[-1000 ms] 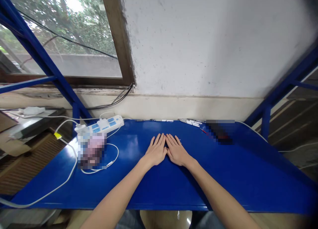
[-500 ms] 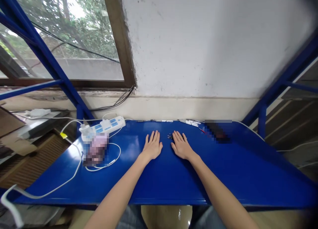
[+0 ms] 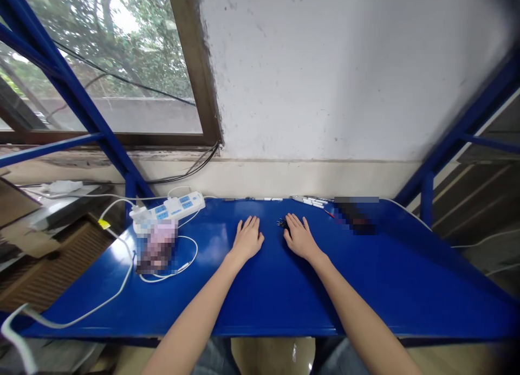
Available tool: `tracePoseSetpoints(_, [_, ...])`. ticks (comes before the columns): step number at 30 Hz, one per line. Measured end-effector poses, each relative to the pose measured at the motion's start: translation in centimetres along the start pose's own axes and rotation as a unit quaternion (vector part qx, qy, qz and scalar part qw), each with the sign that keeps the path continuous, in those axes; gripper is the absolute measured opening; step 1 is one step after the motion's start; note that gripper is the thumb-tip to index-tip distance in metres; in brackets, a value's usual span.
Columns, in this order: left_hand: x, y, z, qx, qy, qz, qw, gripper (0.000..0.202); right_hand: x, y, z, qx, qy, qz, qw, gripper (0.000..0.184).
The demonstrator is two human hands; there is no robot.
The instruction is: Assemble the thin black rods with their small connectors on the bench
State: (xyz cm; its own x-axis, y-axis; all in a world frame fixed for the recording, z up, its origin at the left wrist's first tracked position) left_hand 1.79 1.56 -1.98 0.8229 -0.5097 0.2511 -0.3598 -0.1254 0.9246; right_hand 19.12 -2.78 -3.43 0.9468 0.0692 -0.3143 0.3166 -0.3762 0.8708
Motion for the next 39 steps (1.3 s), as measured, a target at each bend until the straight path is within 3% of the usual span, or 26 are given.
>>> tracePoseSetpoints(7, [-0.7,1.0,-0.5,0.027,0.016,0.035,0.999,0.050,0.4,0.3,-0.1,0.035,0.000,0.003,0.999,0.057])
tracePoseSetpoints(13, [-1.3,2.8,-0.4,0.070,0.039,0.005,0.997,0.037,0.9,1.5,-0.4,0.087,-0.024,0.019,0.996,0.026])
tracePoseSetpoints(18, [-1.3,2.7,-0.3,0.055,0.046,-0.004,0.997,0.017,0.9,1.6,-0.4,0.088,-0.037,0.045,0.994,0.011])
tracePoseSetpoints(39, [-1.4,1.8,-0.5,0.035,0.025,0.030,0.999,0.015,1.0,1.2,-0.5,0.081,-0.031,-0.001,0.996,0.008])
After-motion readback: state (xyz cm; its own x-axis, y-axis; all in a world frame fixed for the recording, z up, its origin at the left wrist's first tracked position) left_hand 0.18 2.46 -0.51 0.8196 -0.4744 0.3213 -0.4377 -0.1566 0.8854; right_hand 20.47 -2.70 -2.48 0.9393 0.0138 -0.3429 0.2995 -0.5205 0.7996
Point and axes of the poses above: each hand's wrist, its own z-axis away from the middle knuckle, its own y-axis out of the back of the hand, x = y × z, the point moved 3 cm from there along -z, towards the middle knuckle, and after that the axes turned 10 degrees about x, right-handed, at the moved point
